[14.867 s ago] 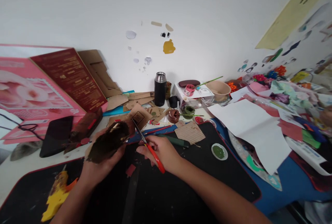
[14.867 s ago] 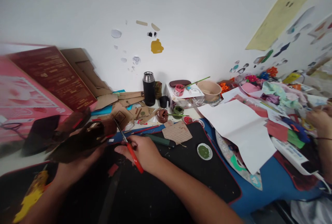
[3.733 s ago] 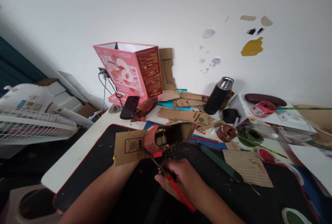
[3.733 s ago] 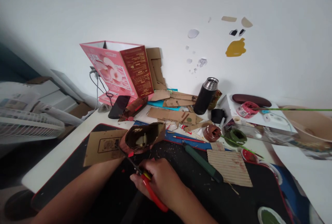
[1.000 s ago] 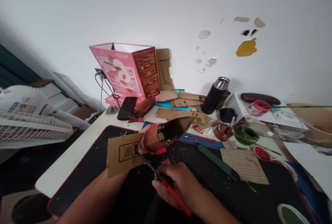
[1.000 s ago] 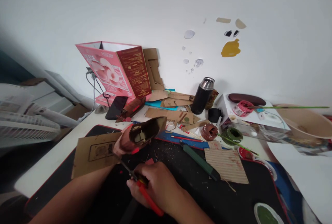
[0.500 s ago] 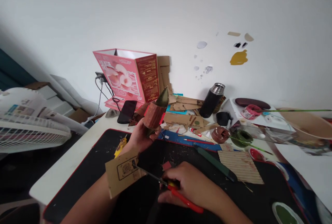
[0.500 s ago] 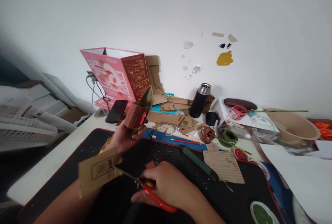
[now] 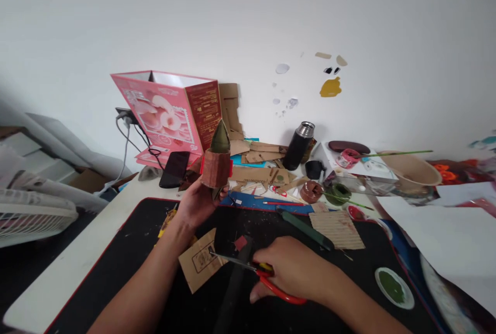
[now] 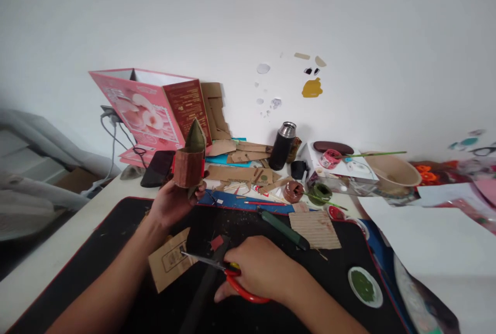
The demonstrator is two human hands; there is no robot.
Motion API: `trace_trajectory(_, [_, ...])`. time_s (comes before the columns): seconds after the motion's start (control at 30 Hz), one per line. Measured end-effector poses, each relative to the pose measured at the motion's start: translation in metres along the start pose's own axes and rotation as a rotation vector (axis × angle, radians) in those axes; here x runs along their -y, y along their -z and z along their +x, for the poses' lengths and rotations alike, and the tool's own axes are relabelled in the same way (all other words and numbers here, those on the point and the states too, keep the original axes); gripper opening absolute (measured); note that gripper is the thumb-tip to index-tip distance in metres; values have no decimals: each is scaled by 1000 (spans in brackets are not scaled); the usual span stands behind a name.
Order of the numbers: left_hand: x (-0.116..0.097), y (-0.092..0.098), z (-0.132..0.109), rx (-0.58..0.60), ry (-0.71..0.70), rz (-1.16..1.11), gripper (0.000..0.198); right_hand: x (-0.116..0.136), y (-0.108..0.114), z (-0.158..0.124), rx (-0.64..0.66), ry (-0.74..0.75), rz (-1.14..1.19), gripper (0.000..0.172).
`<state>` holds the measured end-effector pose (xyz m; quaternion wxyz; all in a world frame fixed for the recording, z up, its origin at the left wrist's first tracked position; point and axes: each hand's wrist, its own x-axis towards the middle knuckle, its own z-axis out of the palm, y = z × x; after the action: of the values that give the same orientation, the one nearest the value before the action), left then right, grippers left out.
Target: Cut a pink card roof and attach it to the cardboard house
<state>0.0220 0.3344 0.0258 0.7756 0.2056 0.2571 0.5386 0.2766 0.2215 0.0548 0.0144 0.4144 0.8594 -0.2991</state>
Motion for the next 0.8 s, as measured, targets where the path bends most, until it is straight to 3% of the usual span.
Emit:
trace_trajectory(0.4, [-1, 4, 4, 8, -18, -41, 28, 0, 19, -19, 31, -94, -29, 57])
trace_trajectory(0.8, [-1, -5, 0, -48, -52, -55, 31, 4, 34, -17, 63, -205, -77, 66])
